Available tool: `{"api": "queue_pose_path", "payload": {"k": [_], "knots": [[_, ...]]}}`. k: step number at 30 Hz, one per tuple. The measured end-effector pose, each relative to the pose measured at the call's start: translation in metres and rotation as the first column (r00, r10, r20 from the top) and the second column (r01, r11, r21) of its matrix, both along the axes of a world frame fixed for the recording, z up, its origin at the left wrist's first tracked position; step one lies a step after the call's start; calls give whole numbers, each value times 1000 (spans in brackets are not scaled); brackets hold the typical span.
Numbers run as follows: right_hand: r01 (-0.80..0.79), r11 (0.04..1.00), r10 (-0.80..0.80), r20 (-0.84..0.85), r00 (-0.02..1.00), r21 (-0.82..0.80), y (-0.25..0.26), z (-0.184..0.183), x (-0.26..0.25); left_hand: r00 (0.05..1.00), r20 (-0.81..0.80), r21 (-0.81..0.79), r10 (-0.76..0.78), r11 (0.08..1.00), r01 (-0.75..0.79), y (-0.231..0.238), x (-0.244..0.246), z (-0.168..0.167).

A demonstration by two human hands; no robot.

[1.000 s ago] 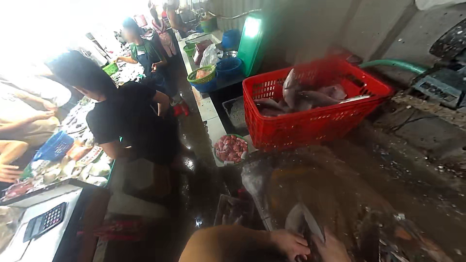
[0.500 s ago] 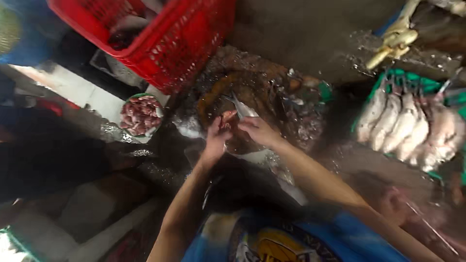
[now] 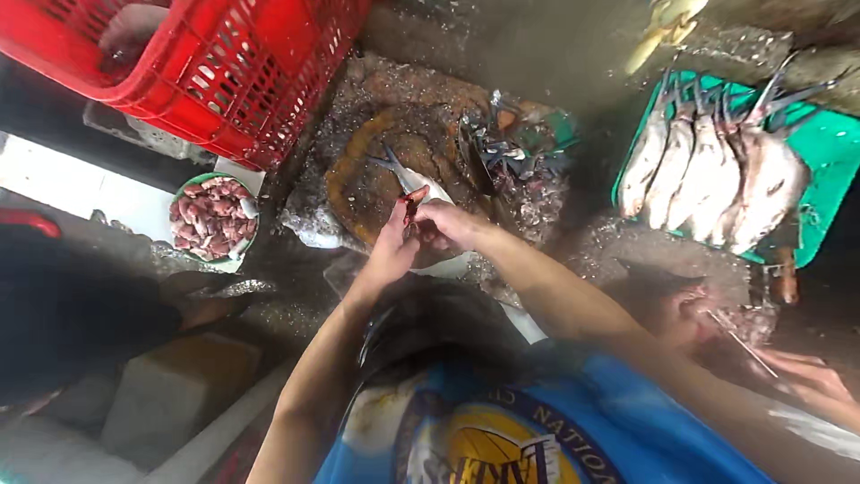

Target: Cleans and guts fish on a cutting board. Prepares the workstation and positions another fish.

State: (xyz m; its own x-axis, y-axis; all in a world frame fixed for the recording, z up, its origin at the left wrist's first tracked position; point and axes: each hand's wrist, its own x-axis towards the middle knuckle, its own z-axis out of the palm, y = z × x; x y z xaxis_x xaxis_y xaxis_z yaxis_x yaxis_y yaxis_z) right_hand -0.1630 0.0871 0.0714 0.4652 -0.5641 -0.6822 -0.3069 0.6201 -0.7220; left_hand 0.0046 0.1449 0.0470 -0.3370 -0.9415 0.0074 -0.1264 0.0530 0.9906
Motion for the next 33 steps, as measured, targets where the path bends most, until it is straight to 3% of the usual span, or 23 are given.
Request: {"api": "queue_pose_path", "payload": {"k": [5, 12, 18, 21, 23, 25, 27, 29, 30, 32, 33], "knots": [[-101, 991, 99, -31, 995, -87, -1, 8, -3, 993, 88, 112, -77, 991, 67, 8, -3, 33], [-106, 986, 99, -56, 993, -127, 4, 0, -4, 984, 90, 76, -154, 986, 147, -1, -6, 7], [54, 989, -64, -75, 995, -136, 20, -27, 1, 978, 84, 104, -191, 978, 182, 2, -7, 3], [148, 966, -160, -40, 986, -210, 28, -34, 8, 959, 216, 73, -183, 983, 171, 2, -5, 1], [32, 947, -62, -82, 995, -320, 28, -31, 5, 933, 336, 1, -129, 991, 137, 3, 0, 0], [-120, 901, 29, -217, 976, -418, 28, -31, 0, 933, 353, -49, -70, 994, 94, 4, 9, -4], [-124, 901, -19, -322, 946, -415, 25, -22, -16, 976, 218, 44, -21, 999, 12, 2, 24, -6], [17, 875, -185, -302, 935, -484, 15, 1, -50, 990, -93, 260, 102, 963, -75, 2, 42, -2], [76, 781, -291, -254, 922, -619, 7, 8, -73, 952, -231, 359, 201, 927, -109, 4, 53, 0], [50, 566, -457, -263, 850, -823, -27, 5, -127, 845, -341, 508, 411, 837, -202, 13, 81, -7], [-15, 600, -508, -396, 765, -800, -47, -6, -154, 797, -342, 562, 498, 788, -251, 21, 95, -14]]}}
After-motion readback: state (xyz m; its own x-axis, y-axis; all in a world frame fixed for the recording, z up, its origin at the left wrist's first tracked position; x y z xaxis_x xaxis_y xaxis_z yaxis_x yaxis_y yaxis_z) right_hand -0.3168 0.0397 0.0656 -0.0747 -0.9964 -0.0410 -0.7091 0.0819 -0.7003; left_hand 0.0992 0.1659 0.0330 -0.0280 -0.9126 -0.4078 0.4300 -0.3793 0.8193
